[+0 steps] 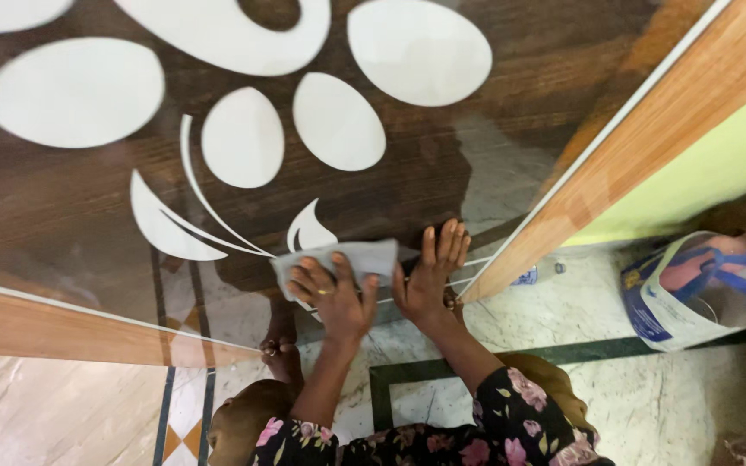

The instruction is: The person wipes a glass door with a white floral decal using a grey cloth. They clean the surface in circular and back-and-forth motions, covering the area around the flower design and the door handle.

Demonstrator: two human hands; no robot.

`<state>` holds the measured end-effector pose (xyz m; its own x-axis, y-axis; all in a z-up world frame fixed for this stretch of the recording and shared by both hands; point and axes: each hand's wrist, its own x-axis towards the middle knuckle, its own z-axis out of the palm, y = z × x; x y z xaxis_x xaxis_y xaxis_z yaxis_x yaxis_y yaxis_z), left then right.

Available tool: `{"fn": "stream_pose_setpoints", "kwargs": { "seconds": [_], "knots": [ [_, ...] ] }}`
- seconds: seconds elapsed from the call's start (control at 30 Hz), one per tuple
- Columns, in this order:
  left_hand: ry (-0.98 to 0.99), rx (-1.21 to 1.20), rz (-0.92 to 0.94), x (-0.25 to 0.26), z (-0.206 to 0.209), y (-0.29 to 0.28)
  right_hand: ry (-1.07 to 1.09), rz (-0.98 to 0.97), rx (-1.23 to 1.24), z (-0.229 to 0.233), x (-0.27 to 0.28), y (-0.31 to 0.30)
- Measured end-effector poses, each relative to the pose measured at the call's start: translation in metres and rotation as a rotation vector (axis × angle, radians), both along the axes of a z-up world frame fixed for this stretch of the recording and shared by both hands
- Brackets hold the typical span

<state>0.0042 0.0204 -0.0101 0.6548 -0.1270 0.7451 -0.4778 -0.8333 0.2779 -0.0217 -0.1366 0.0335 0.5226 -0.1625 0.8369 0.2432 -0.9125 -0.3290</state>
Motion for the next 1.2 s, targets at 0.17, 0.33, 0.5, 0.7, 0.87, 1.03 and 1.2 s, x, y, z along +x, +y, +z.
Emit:
{"fn": "stream_pose_setpoints", "kwargs": {
  "seconds": [0.17, 0.33, 0.5, 0.7, 0.87, 1.03, 1.2],
  "knots": [
    [-0.062, -0.159, 0.018, 0.001, 0.055, -0.01, 0.04, -0.037, -0.024, -0.001, -0.002, 0.001],
    [-0.062, 0.004, 0.007, 0.0, 0.037, -0.009, 0.014, 0.005, -0.008, 0.004, -0.003, 0.001],
    [0.027, 0.113, 0.073, -0.002, -0.008, 0.025, -0.005, -0.004, 0.008, 0.01, -0.001, 0.008],
    [-0.088, -0.367, 0.065, 0.011, 0.044, 0.015, 0.021, -0.009, 0.039, 0.007, -0.007, 0.014],
    [-0.045, -0.046, 0.029, 0.001, 0.04, -0.015, -0.019, 0.008, 0.012, 0.01, -0.001, 0.008],
    [-0.069, 0.105, 0.025, 0.002, -0.011, -0.003, -0.033, -0.003, 0.03, 0.005, 0.002, 0.007],
    [-0.033, -0.181, 0.112, 0.009, 0.02, 0.015, -0.003, -0.01, 0.026, 0.006, -0.001, 0.012]
  ]
}}
